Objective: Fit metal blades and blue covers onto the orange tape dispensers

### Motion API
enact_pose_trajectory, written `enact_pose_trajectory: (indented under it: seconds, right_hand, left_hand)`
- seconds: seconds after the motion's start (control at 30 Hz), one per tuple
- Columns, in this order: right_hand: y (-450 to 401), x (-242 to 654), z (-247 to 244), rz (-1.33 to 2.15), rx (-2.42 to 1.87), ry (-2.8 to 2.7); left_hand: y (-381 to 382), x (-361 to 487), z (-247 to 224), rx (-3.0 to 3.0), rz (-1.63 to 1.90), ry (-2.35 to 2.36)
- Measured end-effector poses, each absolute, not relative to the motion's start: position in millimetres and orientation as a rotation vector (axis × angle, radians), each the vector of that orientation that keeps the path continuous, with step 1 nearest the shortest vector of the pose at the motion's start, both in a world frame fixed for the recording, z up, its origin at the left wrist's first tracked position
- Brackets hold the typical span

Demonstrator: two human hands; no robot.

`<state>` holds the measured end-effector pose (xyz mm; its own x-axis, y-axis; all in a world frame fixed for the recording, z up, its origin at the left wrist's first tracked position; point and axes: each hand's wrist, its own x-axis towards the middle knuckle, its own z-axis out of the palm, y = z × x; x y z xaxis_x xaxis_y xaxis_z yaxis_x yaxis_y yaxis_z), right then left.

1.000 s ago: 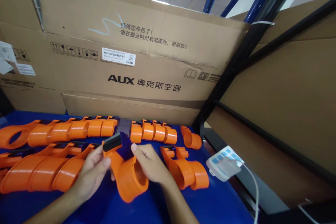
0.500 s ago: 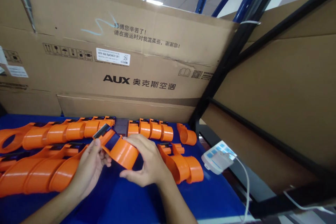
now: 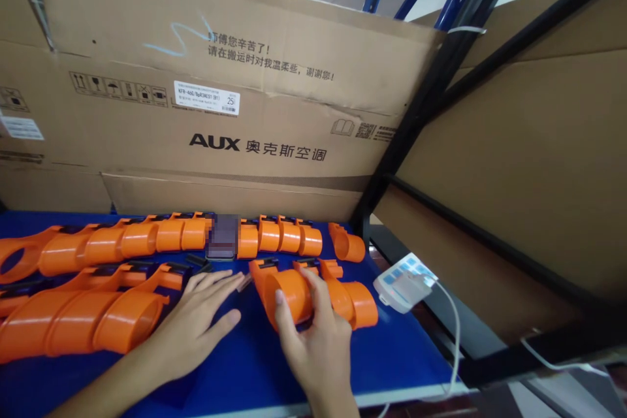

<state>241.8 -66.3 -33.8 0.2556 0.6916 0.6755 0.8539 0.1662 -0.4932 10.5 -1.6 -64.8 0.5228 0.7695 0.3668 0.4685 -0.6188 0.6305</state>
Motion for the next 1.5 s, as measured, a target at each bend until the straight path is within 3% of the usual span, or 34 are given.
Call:
enact_pose_trajectory:
  seconds: [0.3,0.8,0.93,1.03,1.17,1.5]
  right_hand:
    - [-56,237,-35,-0.240,-1.829,-1.542]
    - [-56,209,-47,-0.257,-1.528,-1.894]
    - [-62,249,-23,-0.290,-1.529,-1.765]
    - [-68,301,-8,-0.440,-1.773,-1.542]
    - [-76,360,-8,-0.172,-2.172,-1.514]
    - [-73,385,-33,-0.124,-2.149,-1.509]
  left_hand:
    - [-9,14,-61,2.530,0.807,1.015]
    - [-8,12,-60,2.483,0.885,1.129]
    - [-6,11,-60,2.456,0.934,1.122]
    - [-4,11,-62,2.466,0.939,1.105]
    - [-2,13,-64,2.440,0.929,1.075]
    - [-5,16,-67,2.439,0.933,1.062]
